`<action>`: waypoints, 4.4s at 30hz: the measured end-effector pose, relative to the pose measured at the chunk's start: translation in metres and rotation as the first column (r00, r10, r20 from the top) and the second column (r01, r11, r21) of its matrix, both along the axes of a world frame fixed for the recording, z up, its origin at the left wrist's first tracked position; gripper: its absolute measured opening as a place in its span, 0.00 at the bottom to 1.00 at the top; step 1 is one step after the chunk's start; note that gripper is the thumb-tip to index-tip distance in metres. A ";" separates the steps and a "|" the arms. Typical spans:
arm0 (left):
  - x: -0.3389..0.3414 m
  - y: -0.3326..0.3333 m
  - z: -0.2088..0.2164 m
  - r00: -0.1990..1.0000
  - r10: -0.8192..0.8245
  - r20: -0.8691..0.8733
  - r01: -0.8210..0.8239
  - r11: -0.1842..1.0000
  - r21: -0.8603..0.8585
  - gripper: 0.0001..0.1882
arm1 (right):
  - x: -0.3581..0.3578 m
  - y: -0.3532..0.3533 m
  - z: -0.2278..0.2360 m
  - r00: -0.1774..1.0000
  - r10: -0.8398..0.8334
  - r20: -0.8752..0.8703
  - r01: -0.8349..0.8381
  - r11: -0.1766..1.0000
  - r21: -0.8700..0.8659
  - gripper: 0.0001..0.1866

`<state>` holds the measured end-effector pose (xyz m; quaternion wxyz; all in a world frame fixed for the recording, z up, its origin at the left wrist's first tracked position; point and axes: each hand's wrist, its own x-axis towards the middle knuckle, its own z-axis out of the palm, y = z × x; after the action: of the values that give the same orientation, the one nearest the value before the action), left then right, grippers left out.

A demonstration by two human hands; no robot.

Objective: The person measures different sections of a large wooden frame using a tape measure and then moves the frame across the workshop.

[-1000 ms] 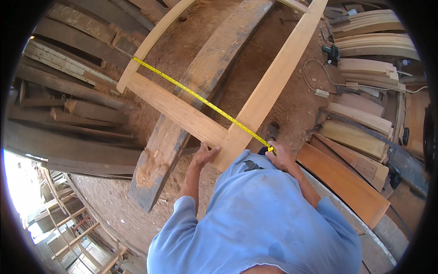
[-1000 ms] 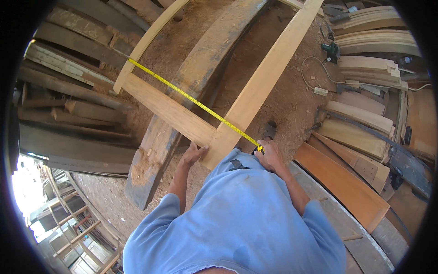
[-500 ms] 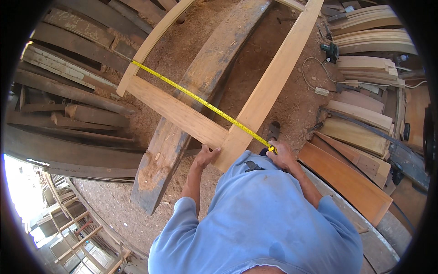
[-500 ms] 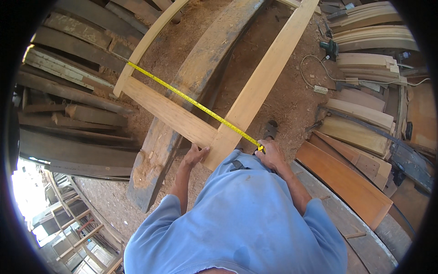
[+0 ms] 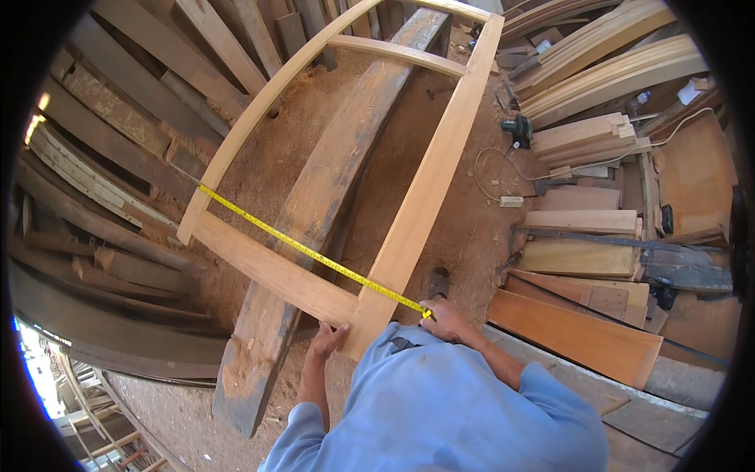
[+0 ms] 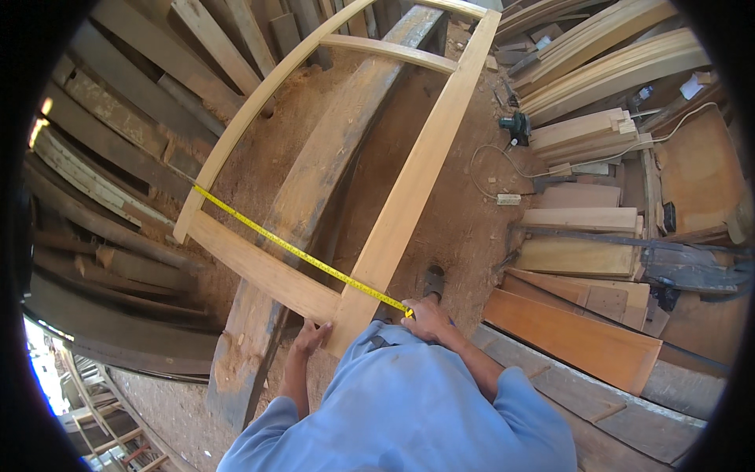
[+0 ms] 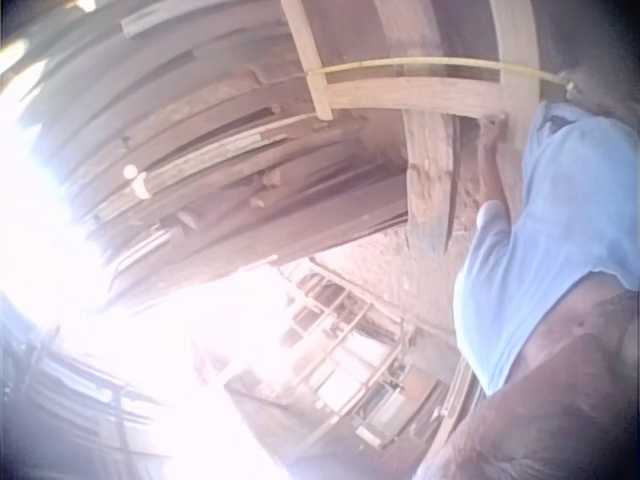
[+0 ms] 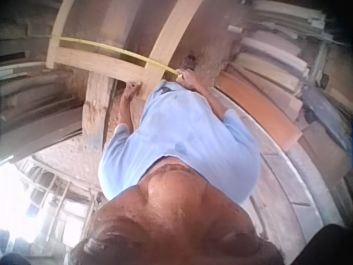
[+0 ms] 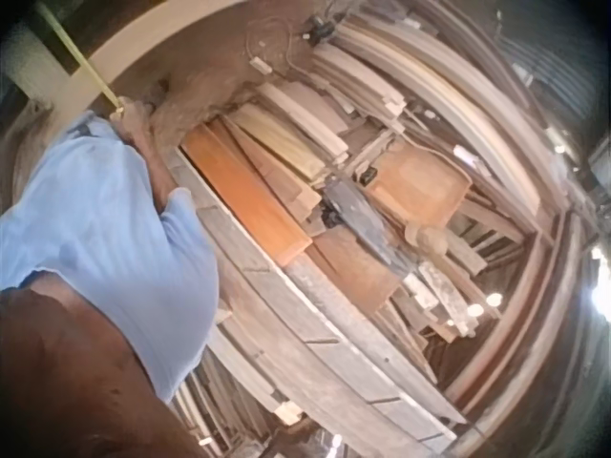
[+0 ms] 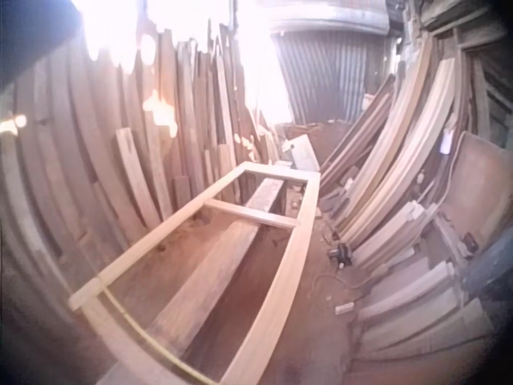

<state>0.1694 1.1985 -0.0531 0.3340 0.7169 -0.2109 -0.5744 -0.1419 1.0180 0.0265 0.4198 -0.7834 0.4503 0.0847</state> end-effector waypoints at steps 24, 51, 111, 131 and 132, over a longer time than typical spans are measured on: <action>-0.016 -0.010 -0.013 0.935 0.278 -0.222 -0.284 0.959 0.003 0.18 | -0.003 -0.060 -0.012 0.961 -0.016 0.274 -0.020 0.992 0.128 0.25; -0.194 -0.414 0.000 0.268 -0.158 0.950 0.550 0.835 -0.016 0.45 | -0.183 -0.347 0.012 0.907 -0.365 0.210 0.403 0.897 -0.179 0.24; -0.186 -0.701 0.004 0.371 -0.291 0.882 0.655 0.756 -0.026 0.49 | -0.142 -0.694 -0.029 0.953 -0.293 0.077 0.303 0.935 -0.185 0.24; -0.188 -0.703 0.007 0.349 -0.355 0.867 0.644 0.763 0.053 0.50 | -0.142 -0.703 -0.039 0.947 -0.312 0.073 0.318 0.886 -0.339 0.25; -0.188 -0.704 0.007 0.349 -0.359 0.866 0.645 0.762 0.056 0.50 | -0.143 -0.703 -0.039 0.946 -0.317 0.065 0.320 0.885 -0.339 0.25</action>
<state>-0.0190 0.4946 -0.0460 0.0973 0.7385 -0.6386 -0.1933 -0.2846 0.3149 -0.0123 0.2860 -0.7607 0.5786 -0.0687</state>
